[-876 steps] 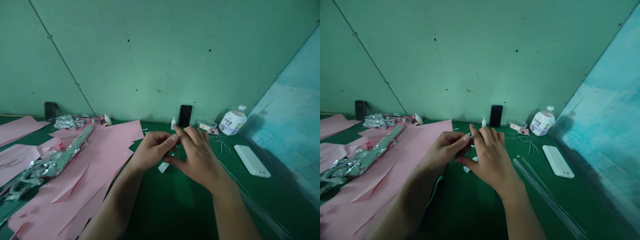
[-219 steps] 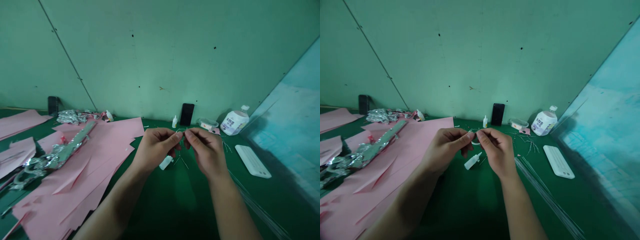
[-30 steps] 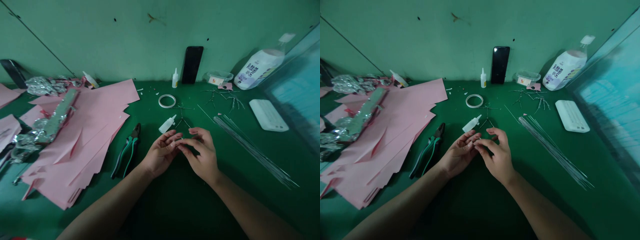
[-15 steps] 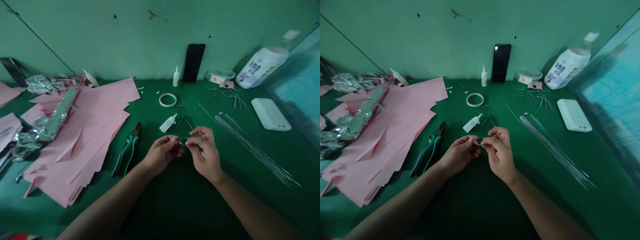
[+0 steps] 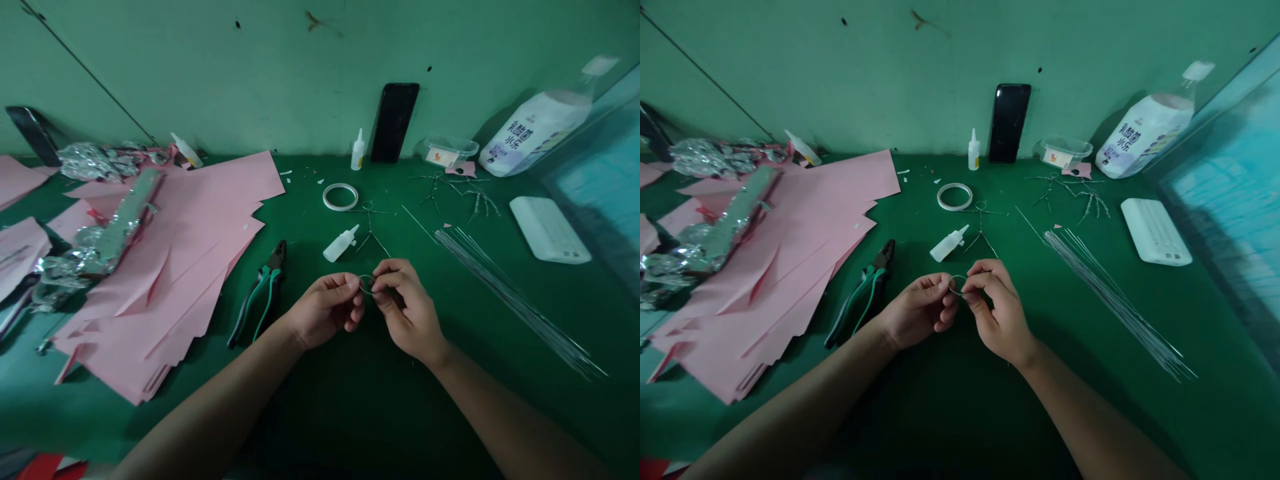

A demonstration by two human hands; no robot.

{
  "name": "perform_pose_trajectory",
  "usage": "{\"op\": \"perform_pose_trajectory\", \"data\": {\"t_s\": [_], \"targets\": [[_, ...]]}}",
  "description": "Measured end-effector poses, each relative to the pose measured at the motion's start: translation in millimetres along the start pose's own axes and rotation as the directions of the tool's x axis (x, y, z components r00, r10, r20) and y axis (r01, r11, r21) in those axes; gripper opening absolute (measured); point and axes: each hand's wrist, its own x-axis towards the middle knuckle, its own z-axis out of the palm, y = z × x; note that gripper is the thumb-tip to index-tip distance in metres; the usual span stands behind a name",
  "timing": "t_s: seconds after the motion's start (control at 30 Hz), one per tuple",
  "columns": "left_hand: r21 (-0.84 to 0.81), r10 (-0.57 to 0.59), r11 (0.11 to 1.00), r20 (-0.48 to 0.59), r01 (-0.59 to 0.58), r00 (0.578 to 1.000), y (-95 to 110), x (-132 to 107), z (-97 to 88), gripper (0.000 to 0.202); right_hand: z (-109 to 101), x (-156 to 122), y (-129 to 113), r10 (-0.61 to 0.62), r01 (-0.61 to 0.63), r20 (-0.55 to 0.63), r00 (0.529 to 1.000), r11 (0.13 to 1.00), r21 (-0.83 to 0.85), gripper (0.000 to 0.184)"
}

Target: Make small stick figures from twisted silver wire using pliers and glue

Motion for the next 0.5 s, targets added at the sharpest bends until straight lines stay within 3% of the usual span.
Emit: {"op": "perform_pose_trajectory", "data": {"t_s": [0.27, 0.5], "targets": [[0.141, 0.06, 0.989, -0.069, -0.05, 0.996, 0.3, -0.5, 3.3, 0.024, -2.0, 1.2, 1.6, 0.031, -0.031, 0.0, 1.0, 0.998, 0.05, 0.014], [0.063, 0.015, 0.998, -0.083, -0.01, 0.996, 4.8, -1.4, 4.5, 0.019, -2.5, 2.5, 4.9, 0.03, -0.031, 0.024, 0.999, 0.998, 0.056, 0.016]]}}
